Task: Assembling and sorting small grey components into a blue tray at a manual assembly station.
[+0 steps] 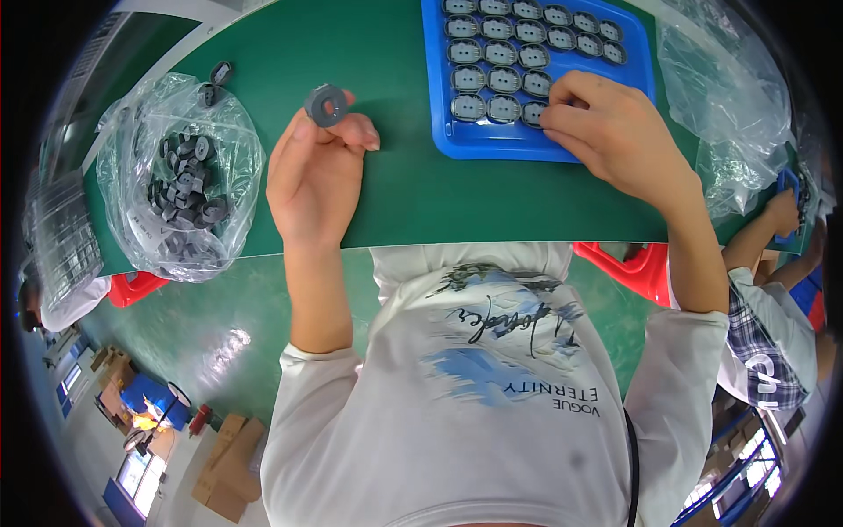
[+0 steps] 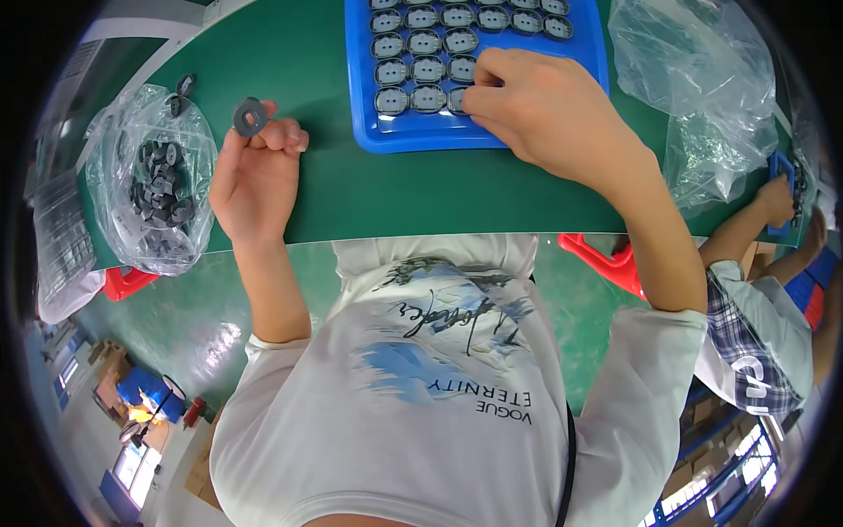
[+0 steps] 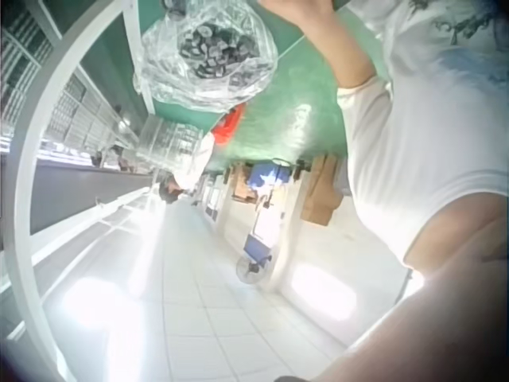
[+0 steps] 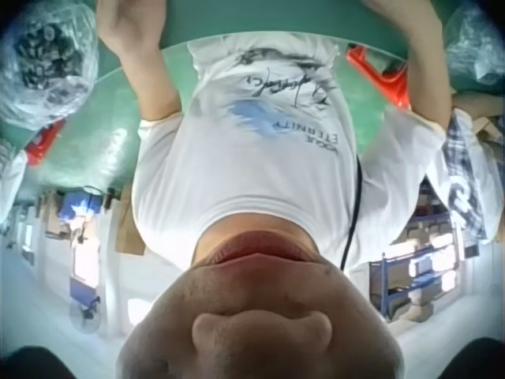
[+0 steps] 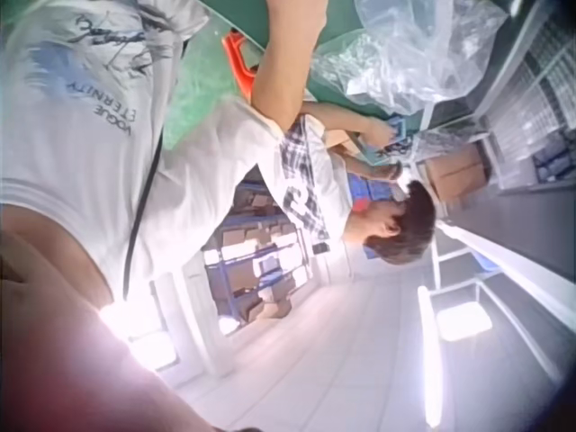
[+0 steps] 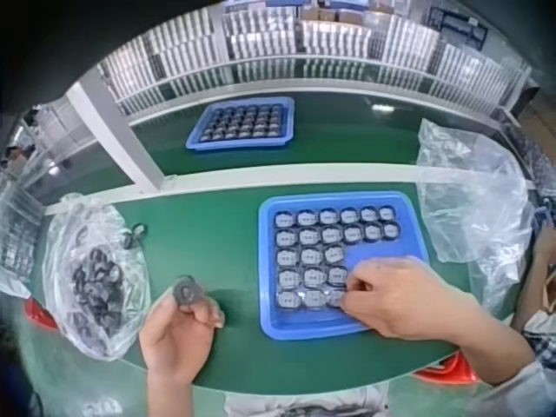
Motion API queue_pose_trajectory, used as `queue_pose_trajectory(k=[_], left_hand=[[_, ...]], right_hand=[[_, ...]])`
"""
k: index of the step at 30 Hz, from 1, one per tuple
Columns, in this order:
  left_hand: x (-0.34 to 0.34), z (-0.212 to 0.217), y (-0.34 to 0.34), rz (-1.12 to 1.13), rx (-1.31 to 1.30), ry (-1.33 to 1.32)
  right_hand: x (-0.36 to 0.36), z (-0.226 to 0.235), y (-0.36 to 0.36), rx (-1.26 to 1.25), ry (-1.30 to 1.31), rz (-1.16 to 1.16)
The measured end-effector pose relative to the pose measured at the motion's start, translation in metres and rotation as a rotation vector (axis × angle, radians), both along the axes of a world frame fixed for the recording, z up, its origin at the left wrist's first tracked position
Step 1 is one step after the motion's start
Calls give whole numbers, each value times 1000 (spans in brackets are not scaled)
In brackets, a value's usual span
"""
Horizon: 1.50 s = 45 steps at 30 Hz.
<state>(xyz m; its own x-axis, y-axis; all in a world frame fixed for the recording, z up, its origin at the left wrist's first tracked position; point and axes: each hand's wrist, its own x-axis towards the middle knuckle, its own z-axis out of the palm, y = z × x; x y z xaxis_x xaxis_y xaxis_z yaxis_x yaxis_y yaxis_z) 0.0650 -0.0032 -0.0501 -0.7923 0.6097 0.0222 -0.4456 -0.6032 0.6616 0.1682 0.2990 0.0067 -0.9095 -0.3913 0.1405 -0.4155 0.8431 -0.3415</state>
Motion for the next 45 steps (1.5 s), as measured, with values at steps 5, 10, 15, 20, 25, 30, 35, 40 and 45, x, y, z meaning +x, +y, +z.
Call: queue_pose_trajectory(k=[5,10,15,20,25,30,35,40,45], left_hand=[[0,-1,1,8,-1,-14],[-1,-2,1,14,-1,-6],[1,0,-2,49,-17,-6],[1,-4,-1,-3,71,-51],[5,-2,1,8,55,-61],[0,-5,-2,52,-2,-108],[-1,23,-1,53,67,-20],[-4,-20,11,64,65,-93],[10,-15,-1,117,58,-13]], right_hand=[[-1,2,0,40,-19,-26],[-3,3,1,21,4,-13],[-5,6,7,-97,-43,-282],[-3,1,6,-135,-115,-274],[2,9,5,-138,-161,-332],[7,62,-9,-312,-94,-353],[102,172,-10,-735,735,264],[133,209,5,-757,1145,745],[201,273,-19,-331,1325,929]])
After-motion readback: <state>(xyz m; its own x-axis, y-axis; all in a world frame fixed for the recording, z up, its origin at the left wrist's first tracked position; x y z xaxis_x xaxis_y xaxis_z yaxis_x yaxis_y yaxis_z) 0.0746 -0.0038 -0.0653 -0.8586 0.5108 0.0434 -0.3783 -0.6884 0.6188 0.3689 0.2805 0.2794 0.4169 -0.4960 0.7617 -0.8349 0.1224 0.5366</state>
